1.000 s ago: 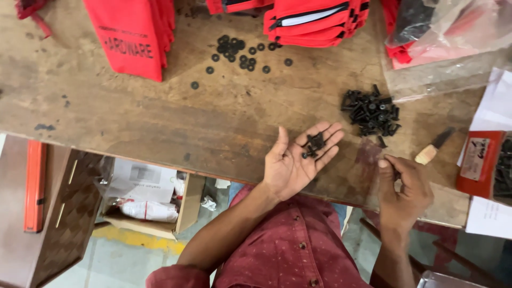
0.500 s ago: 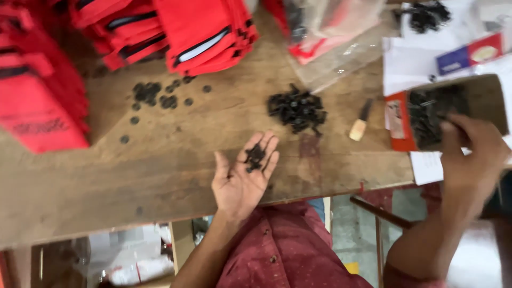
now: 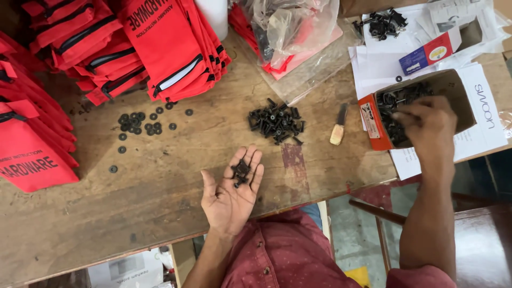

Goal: The recorder is seen counting and placing black screws and washers into small red bags labeled 'HARDWARE'.

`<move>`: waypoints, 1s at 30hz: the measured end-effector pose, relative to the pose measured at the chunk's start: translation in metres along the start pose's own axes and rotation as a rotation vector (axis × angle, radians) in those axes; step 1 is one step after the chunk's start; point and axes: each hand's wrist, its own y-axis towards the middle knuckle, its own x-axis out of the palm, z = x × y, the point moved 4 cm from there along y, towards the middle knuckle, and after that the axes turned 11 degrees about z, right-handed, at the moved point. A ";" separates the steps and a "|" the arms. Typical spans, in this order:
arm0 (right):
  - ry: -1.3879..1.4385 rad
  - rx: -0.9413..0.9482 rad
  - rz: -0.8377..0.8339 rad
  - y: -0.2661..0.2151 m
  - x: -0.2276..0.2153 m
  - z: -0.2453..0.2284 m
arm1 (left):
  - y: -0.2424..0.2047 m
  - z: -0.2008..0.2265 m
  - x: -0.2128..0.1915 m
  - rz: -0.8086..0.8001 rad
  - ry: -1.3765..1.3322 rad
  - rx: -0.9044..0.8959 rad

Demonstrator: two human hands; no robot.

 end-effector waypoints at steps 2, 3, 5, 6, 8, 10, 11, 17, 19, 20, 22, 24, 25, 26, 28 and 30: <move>0.001 0.017 0.043 -0.012 -0.008 0.022 | 0.000 0.000 -0.001 0.001 -0.004 -0.002; 0.003 0.032 0.087 -0.016 -0.012 0.033 | 0.000 0.000 -0.001 0.002 -0.009 -0.002; 0.124 0.147 0.090 -0.020 -0.021 0.024 | 0.001 -0.002 0.000 -0.014 -0.003 0.004; 0.240 0.268 0.091 -0.022 -0.023 0.020 | 0.000 -0.001 -0.001 -0.028 0.005 0.005; 0.421 0.323 0.037 -0.032 -0.013 -0.019 | 0.001 -0.002 -0.005 -0.022 -0.022 0.010; 0.616 0.372 -0.047 -0.046 0.009 -0.061 | -0.003 0.000 -0.009 -0.009 -0.050 0.047; 0.709 0.367 -0.131 -0.054 0.025 -0.084 | -0.003 -0.001 -0.008 -0.006 -0.045 0.025; 0.950 0.311 -0.473 -0.101 0.098 -0.194 | -0.010 0.004 -0.012 -0.059 -0.031 0.066; 0.944 0.216 -0.499 -0.101 0.091 -0.219 | -0.010 0.004 -0.016 -0.074 -0.037 0.076; 0.862 0.129 -0.436 -0.097 0.084 -0.225 | -0.010 0.004 -0.019 -0.030 0.014 0.100; 0.783 0.033 -0.369 -0.089 0.078 -0.232 | -0.006 0.003 -0.026 0.008 0.064 0.131; 0.713 0.008 -0.236 -0.080 0.074 -0.231 | -0.001 -0.001 -0.036 0.035 0.029 0.118; 0.714 -0.002 -0.232 -0.071 0.076 -0.234 | -0.001 0.000 -0.038 0.026 0.028 0.124; 0.684 -0.072 -0.187 -0.062 0.075 -0.238 | -0.001 -0.001 -0.039 0.015 0.027 0.120; 0.653 -0.153 -0.140 -0.038 0.081 -0.245 | 0.000 -0.001 -0.041 -0.005 0.023 0.121; 0.509 -0.421 -0.088 -0.013 0.091 -0.260 | -0.001 -0.002 -0.042 -0.033 -0.015 0.098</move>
